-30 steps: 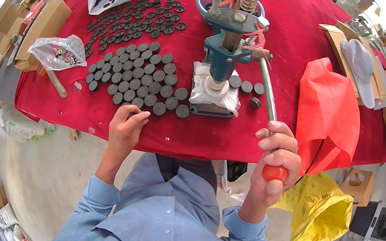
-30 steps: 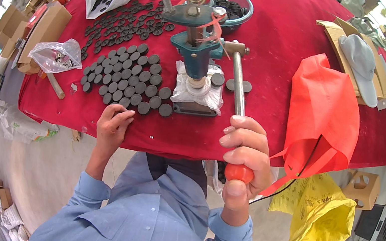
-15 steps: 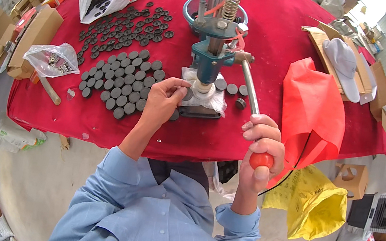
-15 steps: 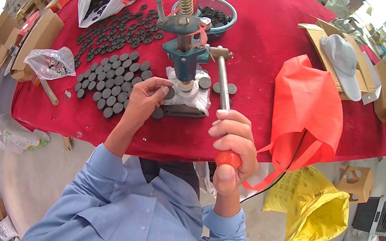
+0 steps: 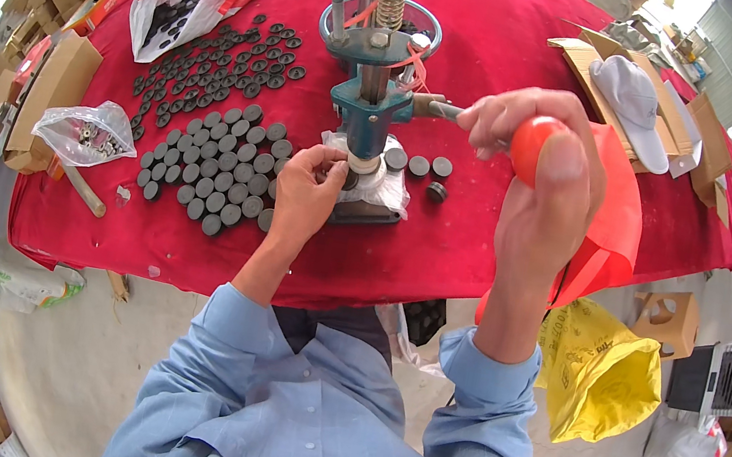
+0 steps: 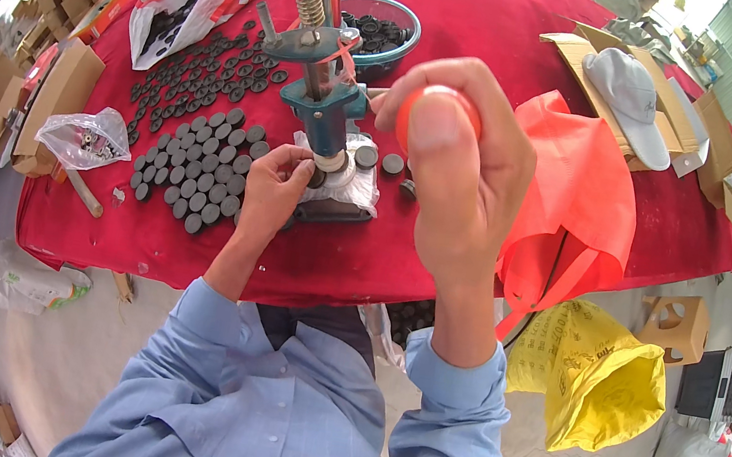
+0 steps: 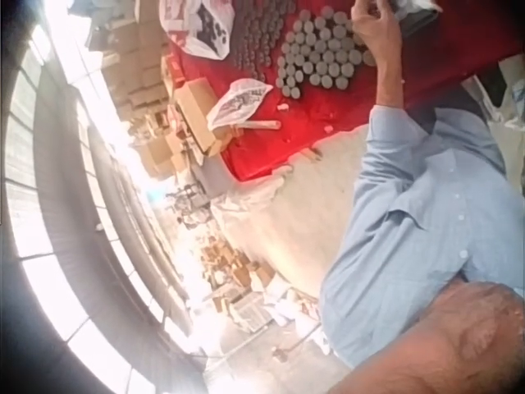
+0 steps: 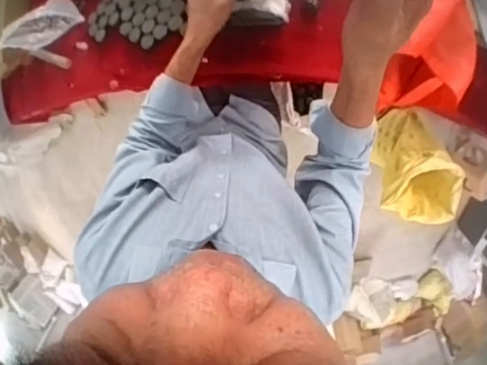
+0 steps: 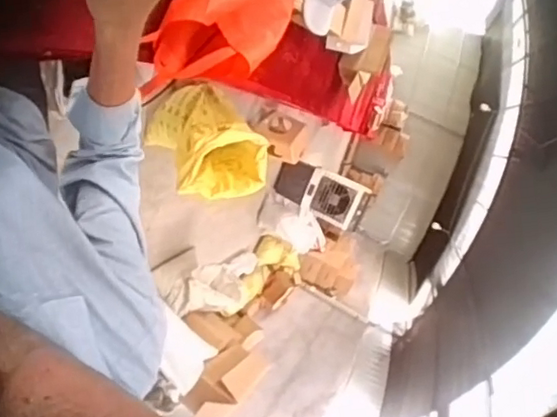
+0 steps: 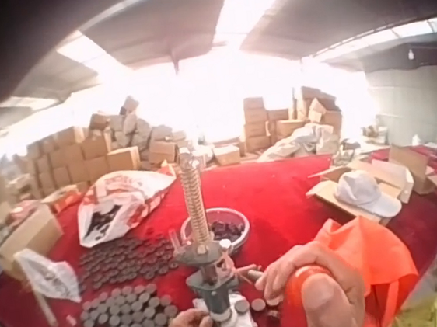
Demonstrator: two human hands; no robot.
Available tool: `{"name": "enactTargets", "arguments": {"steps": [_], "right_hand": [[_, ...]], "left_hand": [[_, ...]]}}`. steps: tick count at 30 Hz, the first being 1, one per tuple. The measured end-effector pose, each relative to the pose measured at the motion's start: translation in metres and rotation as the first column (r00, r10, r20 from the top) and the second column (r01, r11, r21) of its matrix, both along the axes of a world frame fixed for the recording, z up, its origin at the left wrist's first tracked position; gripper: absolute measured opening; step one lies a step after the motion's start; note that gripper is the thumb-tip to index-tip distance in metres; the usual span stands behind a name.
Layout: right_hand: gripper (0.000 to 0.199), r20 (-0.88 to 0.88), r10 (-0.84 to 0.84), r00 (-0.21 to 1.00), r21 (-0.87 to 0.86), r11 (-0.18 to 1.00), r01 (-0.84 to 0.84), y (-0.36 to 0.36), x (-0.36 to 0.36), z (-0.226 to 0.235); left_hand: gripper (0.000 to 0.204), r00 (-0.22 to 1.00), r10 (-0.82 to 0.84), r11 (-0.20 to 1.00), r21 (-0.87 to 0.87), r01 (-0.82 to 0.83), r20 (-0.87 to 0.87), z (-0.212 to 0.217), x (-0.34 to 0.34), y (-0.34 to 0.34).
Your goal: The person places round black discs one by one into a manual press machine, pulls the lever to press them, and sets the finished discs aside on the table.
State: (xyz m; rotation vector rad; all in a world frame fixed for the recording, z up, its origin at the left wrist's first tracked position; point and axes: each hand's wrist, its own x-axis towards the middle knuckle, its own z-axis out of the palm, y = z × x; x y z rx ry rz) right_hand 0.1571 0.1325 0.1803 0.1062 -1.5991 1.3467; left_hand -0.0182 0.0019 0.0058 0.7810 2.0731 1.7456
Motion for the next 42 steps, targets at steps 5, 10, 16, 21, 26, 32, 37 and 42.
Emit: {"name": "enactTargets", "arguments": {"steps": [5, 10, 16, 21, 26, 32, 37, 42], "right_hand": [[0.037, -0.013, -0.005, 1.0, 0.025, 1.0, 0.006, 0.008, -0.005, 0.006], [0.033, -0.017, 0.014, 1.0, -0.016, 1.0, -0.014, 0.005, -0.005, 0.006], [0.029, -0.029, 0.023, 0.999, -0.039, 0.999, -0.024, 0.005, -0.006, 0.004], [0.055, 0.104, -0.093, 0.99, 0.066, 0.994, 0.087, 0.003, -0.003, 0.007], [0.054, 0.089, -0.089, 0.992, 0.082, 0.993, 0.082, 0.005, -0.003, 0.004], [0.054, 0.054, -0.081, 0.995, 0.109, 0.991, 0.075, 0.007, -0.005, 0.0], [0.055, 0.067, -0.078, 0.995, 0.108, 0.992, 0.071, 0.009, -0.003, -0.002], [0.054, 0.094, -0.107, 0.99, 0.098, 0.99, 0.098, 0.004, -0.005, 0.007]], "left_hand": [[0.023, 0.993, 0.093, 0.989, 0.12, -0.084, -0.07, -0.002, 0.015, 0.006], [0.039, 0.977, 0.057, 0.996, 0.08, -0.041, -0.205, 0.001, 0.021, 0.002], [0.057, 0.859, 0.043, 0.998, 0.069, -0.009, -0.509, -0.002, 0.033, 0.006], [0.058, 0.806, 0.098, 0.995, 0.065, -0.074, -0.584, -0.012, 0.03, 0.002], [0.033, 0.572, 0.049, 0.996, 0.083, 0.034, -0.819, -0.019, 0.043, -0.016], [0.027, 0.741, -0.016, 1.0, -0.02, 0.004, -0.672, -0.007, 0.059, -0.024], [0.03, 0.848, -0.013, 0.999, 0.022, 0.029, -0.53, -0.01, 0.055, -0.023], [0.056, 0.932, 0.145, 0.988, 0.091, -0.121, -0.332, 0.005, 0.036, -0.018]]}}
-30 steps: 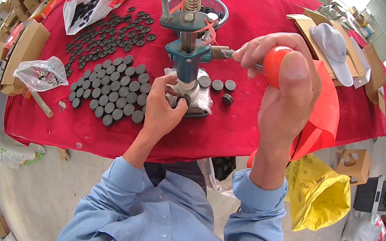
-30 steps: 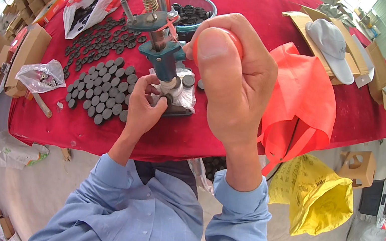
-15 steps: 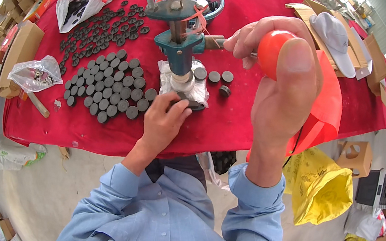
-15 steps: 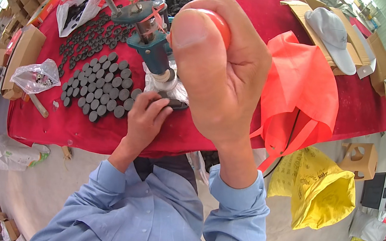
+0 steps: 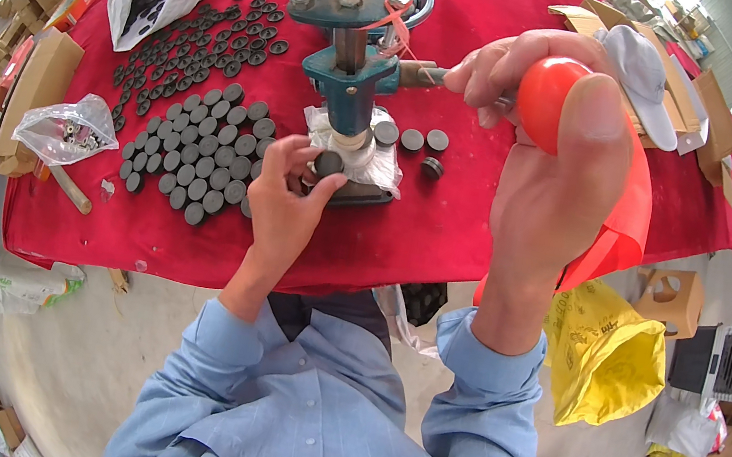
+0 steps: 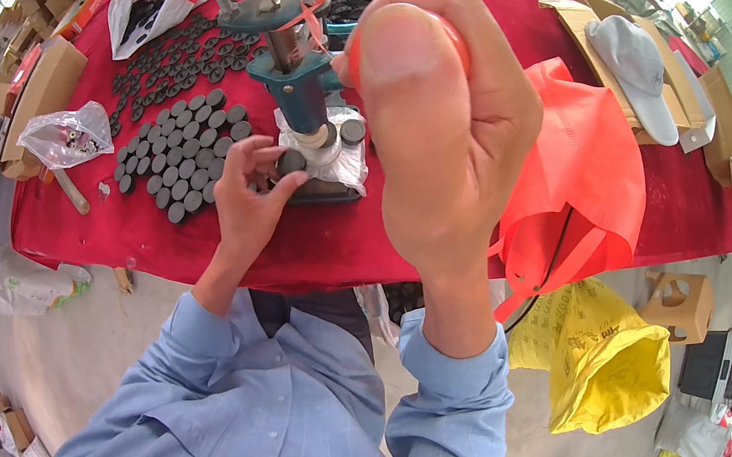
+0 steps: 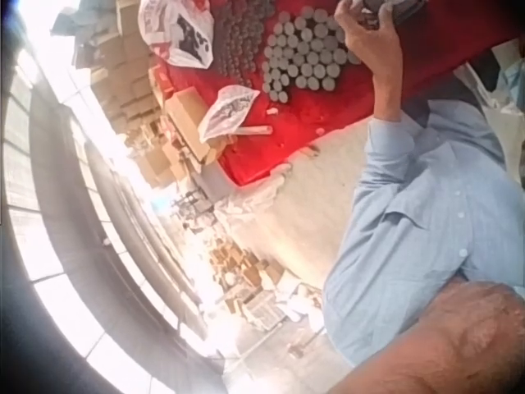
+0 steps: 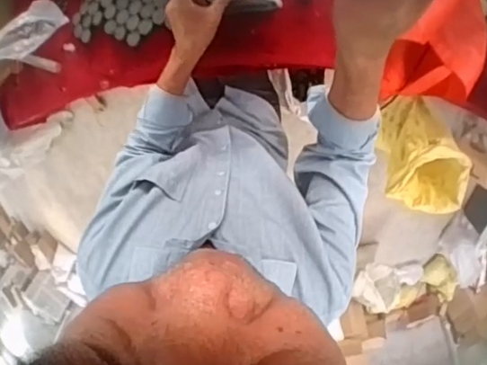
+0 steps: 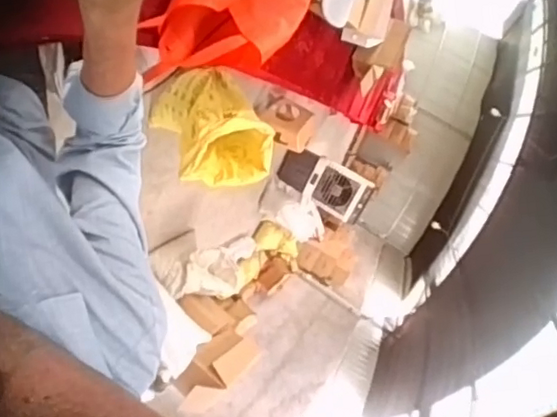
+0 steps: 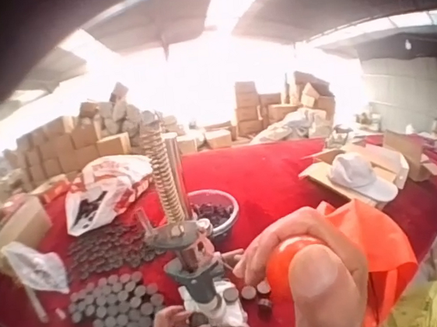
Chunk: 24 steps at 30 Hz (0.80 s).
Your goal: The person places round black discs one by one into a manual press machine, pulls the lever to press them, and sets the finished discs aside on the table.
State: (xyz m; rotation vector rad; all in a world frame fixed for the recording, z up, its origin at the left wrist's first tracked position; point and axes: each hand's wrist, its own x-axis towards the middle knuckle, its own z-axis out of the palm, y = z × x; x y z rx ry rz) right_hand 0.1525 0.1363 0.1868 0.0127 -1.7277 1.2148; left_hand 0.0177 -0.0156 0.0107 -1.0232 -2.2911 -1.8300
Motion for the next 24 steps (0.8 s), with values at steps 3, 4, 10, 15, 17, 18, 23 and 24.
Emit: {"name": "enactTargets", "arguments": {"steps": [3, 4, 10, 15, 17, 18, 23, 24], "right_hand": [[0.053, -0.037, 0.039, 0.999, 0.038, 0.999, -0.038, 0.007, 0.002, -0.004], [0.053, -0.038, 0.038, 0.999, 0.038, 0.999, -0.037, 0.006, 0.002, -0.004], [0.052, 0.002, 0.028, 1.0, -0.011, 1.0, -0.028, 0.001, 0.0, 0.0], [0.052, -0.005, 0.037, 0.999, -0.041, 0.998, -0.037, 0.002, 0.002, -0.004], [0.052, 0.0, 0.03, 1.0, -0.042, 0.999, -0.03, 0.001, 0.003, -0.002], [0.052, 0.015, 0.028, 1.0, -0.046, 0.999, -0.027, 0.0, 0.003, -0.001], [0.051, 0.018, 0.039, 0.999, -0.06, 0.997, -0.038, 0.0, 0.003, -0.002], [0.041, -0.057, 0.075, 0.996, -0.085, 0.993, -0.08, 0.0, 0.003, -0.006]], "left_hand": [[0.062, 0.999, -0.033, 0.999, -0.022, 0.033, -0.026, -0.001, -0.001, 0.013], [0.064, 0.996, -0.065, 0.997, -0.038, 0.063, -0.06, -0.002, 0.0, 0.015], [0.068, 0.999, -0.003, 0.999, -0.054, 0.001, -0.051, -0.003, -0.01, 0.008], [0.071, 0.993, -0.089, 0.996, -0.025, 0.087, -0.082, 0.001, -0.016, 0.033], [0.072, 0.996, -0.066, 0.993, -0.101, 0.06, -0.052, 0.004, -0.016, 0.036], [0.072, 0.996, -0.067, 0.993, -0.1, 0.062, -0.052, 0.002, -0.016, 0.036], [0.075, 0.997, -0.069, 0.997, -0.043, 0.068, -0.024, -0.002, -0.015, 0.038], [0.075, 0.998, -0.062, 0.997, -0.04, 0.061, -0.024, -0.003, -0.016, 0.039]]}}
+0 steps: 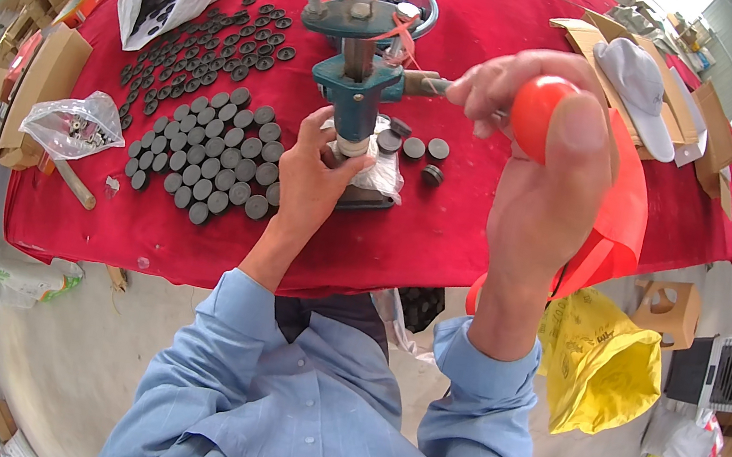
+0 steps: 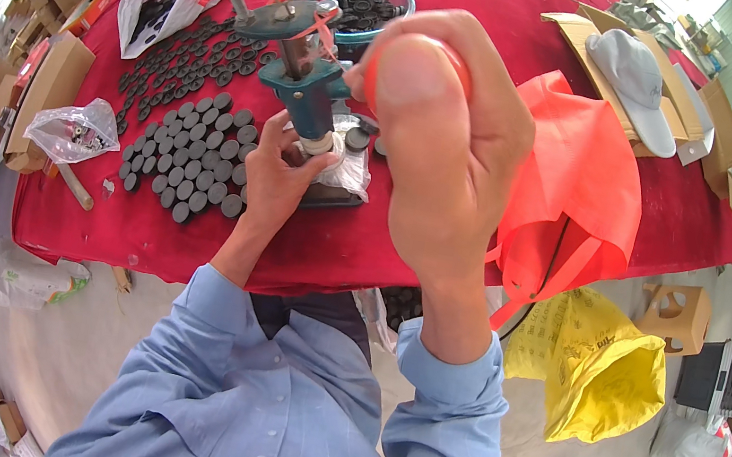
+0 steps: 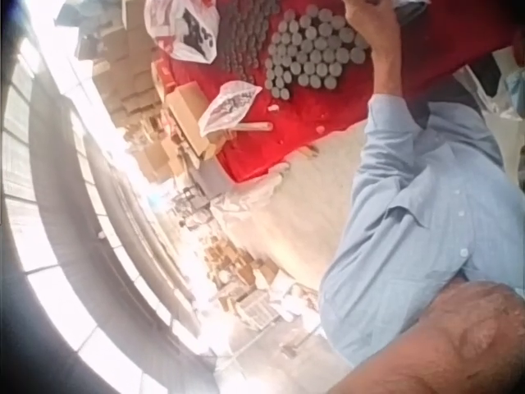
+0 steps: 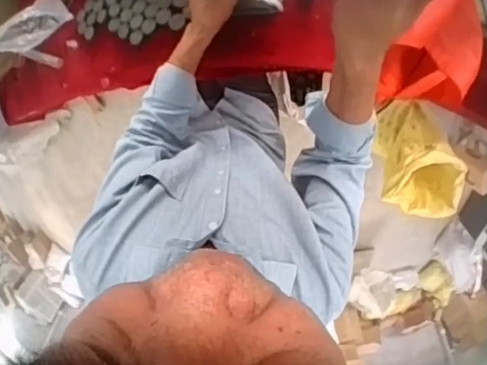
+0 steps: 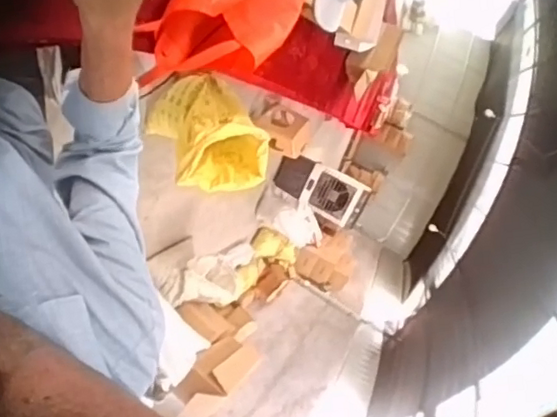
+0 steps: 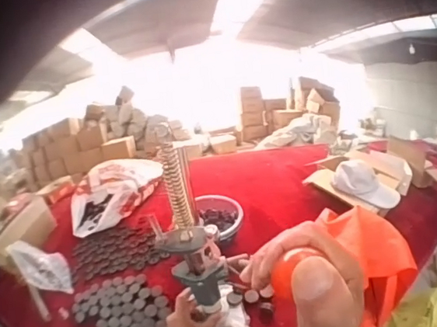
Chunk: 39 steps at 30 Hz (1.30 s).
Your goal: The person places round black discs one by one into a manual press machine, pulls the lever to press them, and sets the finished discs aside on the table.
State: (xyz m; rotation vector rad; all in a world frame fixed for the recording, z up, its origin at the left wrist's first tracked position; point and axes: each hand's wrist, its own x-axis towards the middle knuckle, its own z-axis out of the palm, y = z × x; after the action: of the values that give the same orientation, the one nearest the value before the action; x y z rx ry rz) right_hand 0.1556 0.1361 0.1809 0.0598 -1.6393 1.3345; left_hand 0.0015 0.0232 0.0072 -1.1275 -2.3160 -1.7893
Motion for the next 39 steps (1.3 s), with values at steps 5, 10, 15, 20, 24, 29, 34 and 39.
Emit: {"name": "enactTargets", "arguments": {"steps": [5, 10, 15, 20, 24, 29, 34, 39], "right_hand": [[0.035, -0.111, 0.032, 0.993, 0.023, 0.999, -0.029, -0.007, 0.005, -0.02], [0.05, -0.117, 0.044, 0.992, 0.07, 0.997, -0.036, -0.019, 0.021, -0.045], [0.061, -0.193, 0.002, 0.981, 0.149, 0.988, 0.027, -0.03, 0.035, -0.108], [0.064, -0.167, -0.081, 0.983, 0.021, 0.996, 0.085, -0.045, 0.035, -0.118], [0.063, -0.104, -0.065, 0.992, 0.084, 0.994, 0.074, -0.037, 0.038, -0.098], [0.063, -0.059, -0.054, 0.997, 0.143, 0.988, 0.062, -0.023, 0.031, -0.057], [0.052, -0.09, 0.018, 0.996, 0.077, 0.997, -0.011, 0.003, 0.002, -0.01], [0.056, 0.105, -0.052, 0.993, 0.051, 0.998, 0.047, 0.015, -0.011, 0.02]], "left_hand": [[0.071, 0.999, -0.009, 1.0, 0.012, 0.008, 0.038, 0.001, 0.001, -0.003], [0.049, 0.975, -0.019, 0.996, -0.088, -0.001, -0.222, 0.009, -0.006, -0.053], [0.039, 0.871, -0.105, 0.964, -0.263, -0.029, -0.481, 0.002, 0.013, -0.102], [0.036, 0.873, -0.123, 0.921, -0.381, -0.076, -0.471, -0.01, 0.02, -0.113], [0.032, 0.832, -0.105, 0.932, -0.345, -0.108, -0.545, -0.014, 0.02, -0.103], [0.03, 0.837, -0.185, 0.934, -0.356, -0.013, -0.515, -0.021, 0.023, -0.103], [0.045, 0.948, -0.094, 0.956, -0.293, 0.001, -0.305, -0.017, 0.023, -0.101], [0.063, 0.989, -0.005, 0.98, -0.196, -0.025, -0.151, 0.009, 0.013, -0.081]]}}
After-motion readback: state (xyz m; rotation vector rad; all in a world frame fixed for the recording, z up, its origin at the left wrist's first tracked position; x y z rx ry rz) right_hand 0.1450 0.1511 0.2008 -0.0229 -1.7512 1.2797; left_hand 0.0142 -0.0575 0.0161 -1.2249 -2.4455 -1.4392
